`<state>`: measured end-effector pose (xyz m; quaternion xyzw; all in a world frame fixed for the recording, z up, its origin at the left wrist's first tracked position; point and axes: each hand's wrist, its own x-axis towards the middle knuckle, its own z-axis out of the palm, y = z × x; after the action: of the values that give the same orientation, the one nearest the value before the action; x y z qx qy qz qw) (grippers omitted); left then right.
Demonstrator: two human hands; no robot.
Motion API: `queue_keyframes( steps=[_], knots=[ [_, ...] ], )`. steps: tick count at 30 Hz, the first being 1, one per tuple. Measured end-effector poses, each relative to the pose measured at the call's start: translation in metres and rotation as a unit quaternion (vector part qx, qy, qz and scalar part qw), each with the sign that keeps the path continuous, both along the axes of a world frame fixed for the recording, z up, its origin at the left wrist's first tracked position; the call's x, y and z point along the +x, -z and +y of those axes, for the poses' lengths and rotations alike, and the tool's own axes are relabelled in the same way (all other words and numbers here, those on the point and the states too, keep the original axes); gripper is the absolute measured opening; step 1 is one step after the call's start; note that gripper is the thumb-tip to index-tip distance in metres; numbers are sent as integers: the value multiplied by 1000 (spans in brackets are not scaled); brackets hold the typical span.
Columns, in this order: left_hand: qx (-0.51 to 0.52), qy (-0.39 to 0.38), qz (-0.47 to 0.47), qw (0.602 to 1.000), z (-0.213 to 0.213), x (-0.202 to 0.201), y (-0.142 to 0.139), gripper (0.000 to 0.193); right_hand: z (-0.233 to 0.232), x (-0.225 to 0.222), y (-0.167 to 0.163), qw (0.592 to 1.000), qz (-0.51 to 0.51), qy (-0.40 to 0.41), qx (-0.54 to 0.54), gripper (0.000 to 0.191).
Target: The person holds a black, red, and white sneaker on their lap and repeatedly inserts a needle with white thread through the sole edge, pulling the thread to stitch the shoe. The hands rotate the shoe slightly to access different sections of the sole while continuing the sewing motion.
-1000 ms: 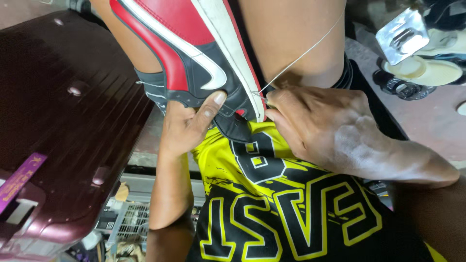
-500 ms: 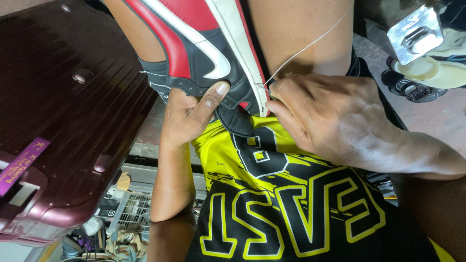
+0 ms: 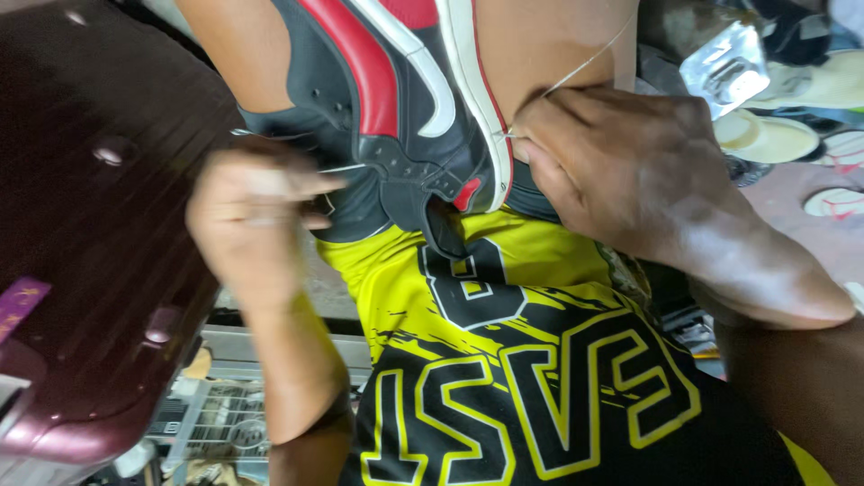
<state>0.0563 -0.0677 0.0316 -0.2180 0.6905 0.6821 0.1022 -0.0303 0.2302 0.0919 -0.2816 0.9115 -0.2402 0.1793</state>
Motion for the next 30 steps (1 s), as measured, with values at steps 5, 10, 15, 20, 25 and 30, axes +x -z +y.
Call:
queue_keyframes(
  steps=[5, 10, 15, 20, 25, 30],
  knots=[
    [-200, -56, 11, 978, -53, -4, 11, 27, -4, 3, 7, 1000, -13, 12, -23, 9],
    [-313, 107, 176, 927, -26, 4, 8, 20, -8, 5, 7, 999, -30, 32, -5, 11],
    [-372, 246, 218, 868, 9, 13, 5, 37, -12, 9, 12, 999, -37, 23, -30, 11],
    [-310, 271, 169, 895, -5, 19, 14, 19, -13, 15, 17, 999, -32, 26, 0, 12],
    [18, 81, 145, 986, -14, 20, 7, 12, -12, 16, 18, 996, -64, 47, -33, 10],
    [238, -29, -17, 971, 14, -3, 4, 5, -8, 17, 23, 997, -36, 34, -54, 16]
  ],
)
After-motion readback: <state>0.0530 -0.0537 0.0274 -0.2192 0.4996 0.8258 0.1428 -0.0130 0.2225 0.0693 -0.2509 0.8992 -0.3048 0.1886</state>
